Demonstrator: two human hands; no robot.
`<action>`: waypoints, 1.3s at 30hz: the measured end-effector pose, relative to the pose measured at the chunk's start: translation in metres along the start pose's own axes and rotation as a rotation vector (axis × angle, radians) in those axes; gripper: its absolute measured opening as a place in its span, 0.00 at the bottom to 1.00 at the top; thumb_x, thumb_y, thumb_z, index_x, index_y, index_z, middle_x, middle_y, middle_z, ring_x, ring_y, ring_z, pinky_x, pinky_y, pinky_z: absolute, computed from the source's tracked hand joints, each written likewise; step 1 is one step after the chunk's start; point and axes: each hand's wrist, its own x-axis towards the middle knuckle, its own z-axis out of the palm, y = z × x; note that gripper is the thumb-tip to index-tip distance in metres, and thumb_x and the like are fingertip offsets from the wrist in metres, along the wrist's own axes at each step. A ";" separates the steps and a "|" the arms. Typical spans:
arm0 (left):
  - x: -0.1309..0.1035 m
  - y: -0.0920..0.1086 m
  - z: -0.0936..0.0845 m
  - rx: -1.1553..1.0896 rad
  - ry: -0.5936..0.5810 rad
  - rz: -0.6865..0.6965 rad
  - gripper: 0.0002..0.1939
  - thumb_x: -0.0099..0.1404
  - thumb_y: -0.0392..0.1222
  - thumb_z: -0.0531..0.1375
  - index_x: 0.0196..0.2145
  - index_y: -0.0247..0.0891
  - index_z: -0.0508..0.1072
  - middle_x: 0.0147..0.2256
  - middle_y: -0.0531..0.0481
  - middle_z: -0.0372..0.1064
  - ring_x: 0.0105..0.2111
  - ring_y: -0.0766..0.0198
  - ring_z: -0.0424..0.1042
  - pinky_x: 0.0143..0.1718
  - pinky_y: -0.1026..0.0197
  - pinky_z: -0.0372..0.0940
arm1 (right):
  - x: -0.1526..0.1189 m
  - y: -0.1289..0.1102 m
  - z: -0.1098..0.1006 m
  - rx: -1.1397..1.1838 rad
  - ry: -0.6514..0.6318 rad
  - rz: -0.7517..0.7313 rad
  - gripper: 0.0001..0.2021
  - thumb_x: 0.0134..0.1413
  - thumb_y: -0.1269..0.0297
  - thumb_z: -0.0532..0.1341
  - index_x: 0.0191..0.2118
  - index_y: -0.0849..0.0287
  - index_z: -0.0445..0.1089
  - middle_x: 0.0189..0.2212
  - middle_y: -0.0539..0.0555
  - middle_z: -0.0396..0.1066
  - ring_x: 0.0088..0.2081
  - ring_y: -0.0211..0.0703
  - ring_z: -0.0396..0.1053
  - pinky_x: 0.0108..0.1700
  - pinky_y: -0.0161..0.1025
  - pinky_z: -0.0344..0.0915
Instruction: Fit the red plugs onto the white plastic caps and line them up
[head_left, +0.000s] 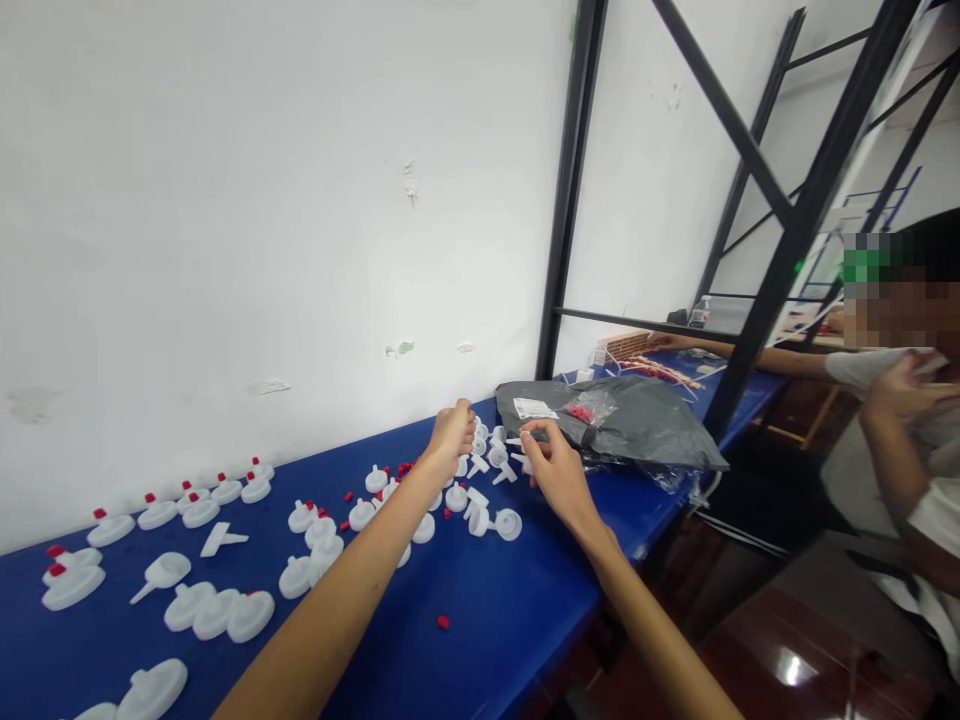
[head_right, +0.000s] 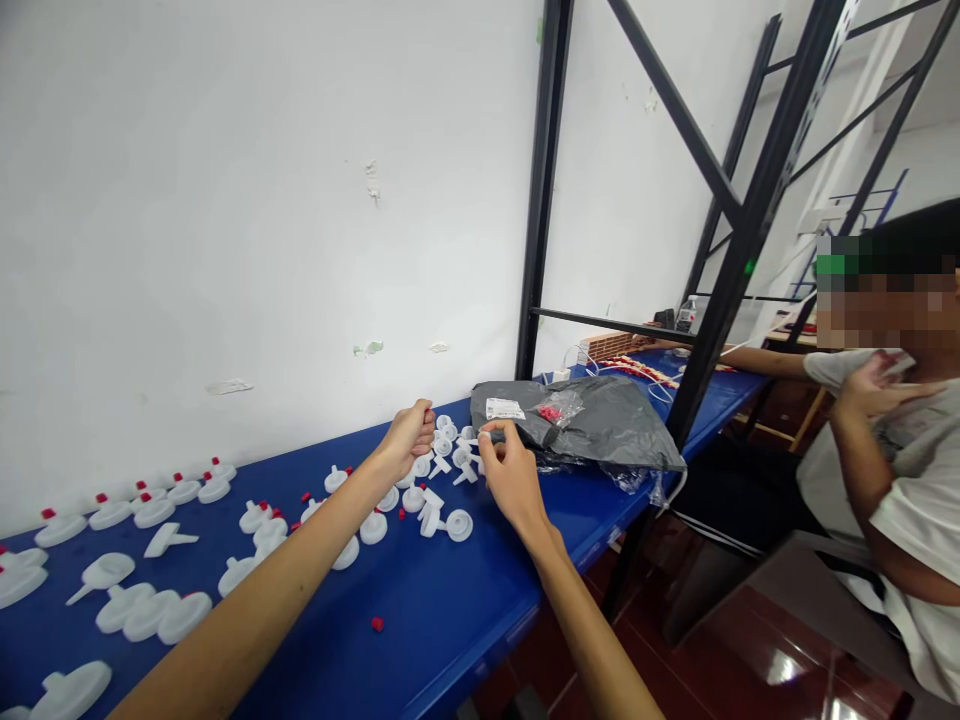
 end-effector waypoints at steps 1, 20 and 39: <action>0.001 -0.001 -0.002 0.070 -0.037 0.031 0.19 0.61 0.37 0.57 0.16 0.41 0.55 0.14 0.59 0.45 0.14 0.71 0.42 0.19 0.64 0.37 | 0.001 0.003 -0.005 -0.085 0.011 -0.026 0.12 0.64 0.53 0.52 0.43 0.53 0.66 0.16 0.43 0.64 0.19 0.42 0.66 0.27 0.36 0.59; -0.009 -0.005 -0.013 0.520 -0.342 0.300 0.19 0.52 0.27 0.60 0.11 0.41 0.61 0.13 0.54 0.57 0.17 0.65 0.51 0.23 0.60 0.41 | 0.001 0.023 -0.014 -0.645 -0.203 -0.041 0.22 0.72 0.51 0.42 0.46 0.49 0.72 0.34 0.53 0.78 0.35 0.51 0.75 0.34 0.38 0.56; -0.017 0.000 -0.010 0.610 -0.407 0.348 0.21 0.50 0.25 0.60 0.08 0.41 0.59 0.11 0.54 0.54 0.16 0.66 0.47 0.24 0.59 0.38 | 0.009 0.037 -0.020 -0.458 -0.099 -0.005 0.21 0.59 0.71 0.50 0.48 0.50 0.77 0.41 0.50 0.81 0.47 0.47 0.75 0.49 0.39 0.64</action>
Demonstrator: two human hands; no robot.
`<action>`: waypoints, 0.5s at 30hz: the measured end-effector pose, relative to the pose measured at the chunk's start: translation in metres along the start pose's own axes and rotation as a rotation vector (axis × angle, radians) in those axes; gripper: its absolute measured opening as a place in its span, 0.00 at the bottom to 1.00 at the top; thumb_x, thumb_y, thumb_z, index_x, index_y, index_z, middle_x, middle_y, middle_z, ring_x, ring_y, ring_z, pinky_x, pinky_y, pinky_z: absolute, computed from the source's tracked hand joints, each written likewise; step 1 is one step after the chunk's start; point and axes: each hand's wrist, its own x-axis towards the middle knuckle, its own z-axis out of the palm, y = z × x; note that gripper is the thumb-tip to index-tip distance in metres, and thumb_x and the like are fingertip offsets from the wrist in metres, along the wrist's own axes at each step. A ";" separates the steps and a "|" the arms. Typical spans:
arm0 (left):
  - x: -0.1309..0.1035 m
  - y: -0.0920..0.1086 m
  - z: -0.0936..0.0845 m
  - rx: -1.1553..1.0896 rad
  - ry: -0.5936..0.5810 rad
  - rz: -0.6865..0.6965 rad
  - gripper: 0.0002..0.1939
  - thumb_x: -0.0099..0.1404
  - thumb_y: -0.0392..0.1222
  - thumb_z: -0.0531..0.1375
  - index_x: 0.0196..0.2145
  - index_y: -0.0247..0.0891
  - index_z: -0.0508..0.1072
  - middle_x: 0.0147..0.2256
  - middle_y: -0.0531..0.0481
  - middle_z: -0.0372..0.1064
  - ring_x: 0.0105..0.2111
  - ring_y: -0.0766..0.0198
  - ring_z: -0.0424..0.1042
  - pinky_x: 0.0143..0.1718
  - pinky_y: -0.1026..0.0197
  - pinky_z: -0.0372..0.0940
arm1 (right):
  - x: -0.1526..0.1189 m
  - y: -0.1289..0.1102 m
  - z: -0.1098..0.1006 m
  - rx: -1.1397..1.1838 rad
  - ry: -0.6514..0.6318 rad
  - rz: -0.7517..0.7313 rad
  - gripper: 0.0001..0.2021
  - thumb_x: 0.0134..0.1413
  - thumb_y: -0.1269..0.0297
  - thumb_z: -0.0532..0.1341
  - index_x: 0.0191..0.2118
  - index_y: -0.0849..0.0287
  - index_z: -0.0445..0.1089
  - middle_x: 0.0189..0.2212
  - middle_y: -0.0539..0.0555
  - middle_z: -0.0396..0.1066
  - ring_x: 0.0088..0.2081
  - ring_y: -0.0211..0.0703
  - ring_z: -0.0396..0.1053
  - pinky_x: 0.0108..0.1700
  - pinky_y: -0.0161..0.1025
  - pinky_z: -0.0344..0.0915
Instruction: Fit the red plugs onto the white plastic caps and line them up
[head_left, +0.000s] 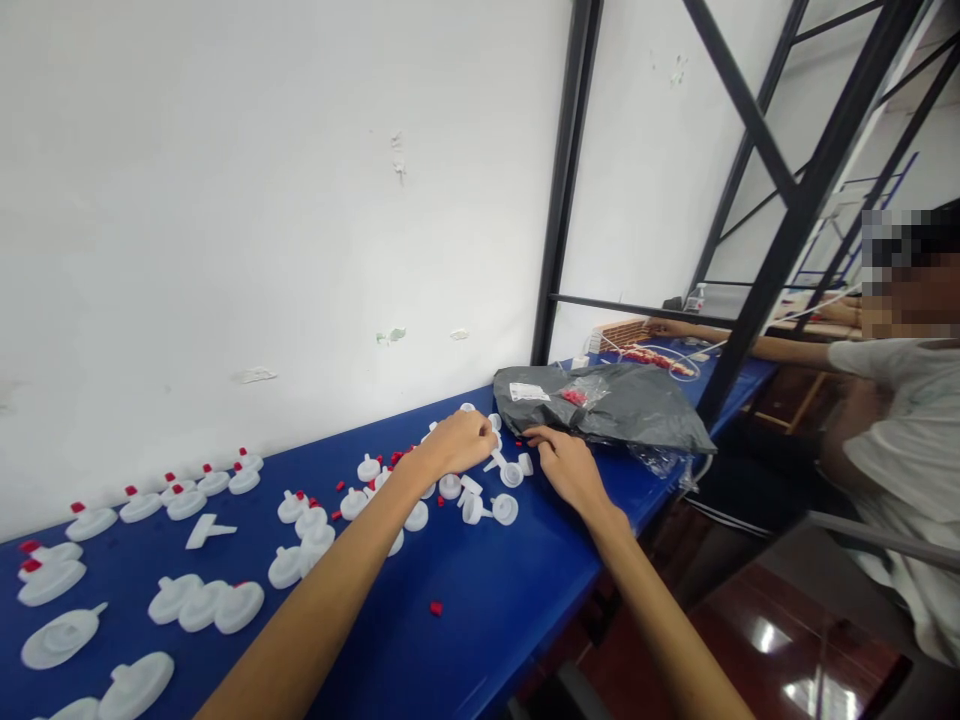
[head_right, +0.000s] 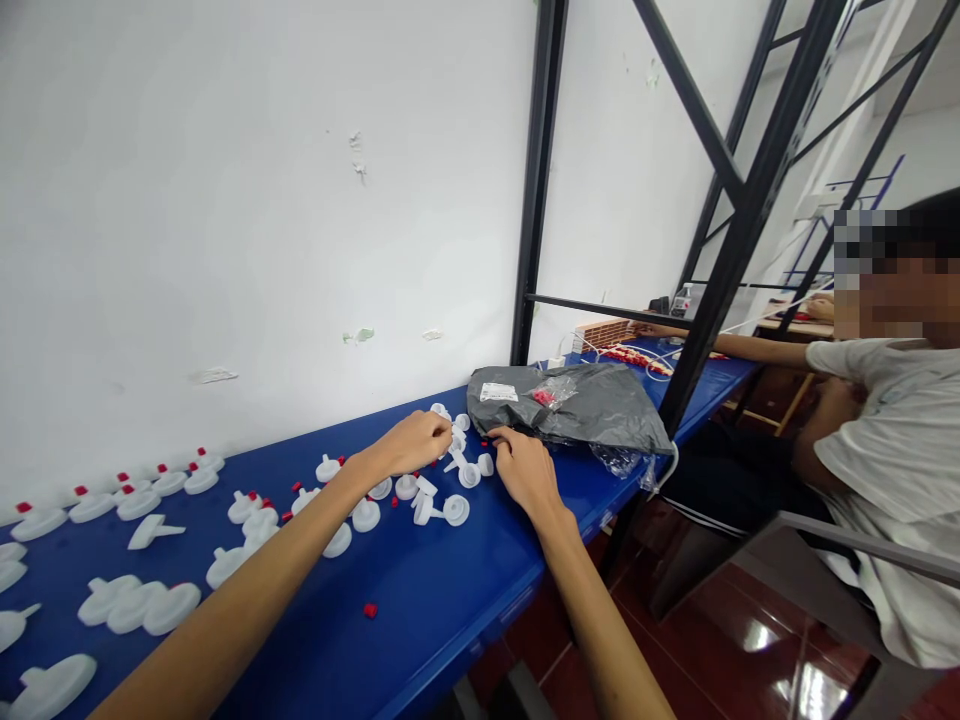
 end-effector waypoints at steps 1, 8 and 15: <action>0.001 -0.001 0.001 0.015 0.000 0.013 0.22 0.53 0.26 0.61 0.08 0.41 0.58 0.11 0.54 0.54 0.16 0.66 0.48 0.24 0.58 0.38 | 0.000 0.000 0.001 0.004 -0.008 -0.013 0.21 0.59 0.72 0.50 0.48 0.51 0.77 0.43 0.50 0.81 0.48 0.47 0.75 0.50 0.40 0.64; 0.006 -0.011 0.008 0.093 -0.009 0.097 0.30 0.69 0.45 0.57 0.09 0.41 0.60 0.11 0.51 0.57 0.14 0.65 0.53 0.24 0.60 0.44 | 0.002 0.000 0.003 0.141 -0.097 -0.078 0.23 0.57 0.73 0.49 0.48 0.52 0.77 0.43 0.49 0.80 0.47 0.44 0.75 0.51 0.38 0.65; 0.006 -0.009 0.008 0.187 -0.063 0.178 0.29 0.71 0.47 0.53 0.12 0.41 0.62 0.12 0.52 0.61 0.13 0.65 0.57 0.21 0.60 0.46 | 0.000 -0.004 0.001 0.171 -0.048 -0.065 0.21 0.55 0.73 0.49 0.44 0.51 0.76 0.40 0.48 0.80 0.41 0.43 0.76 0.42 0.37 0.66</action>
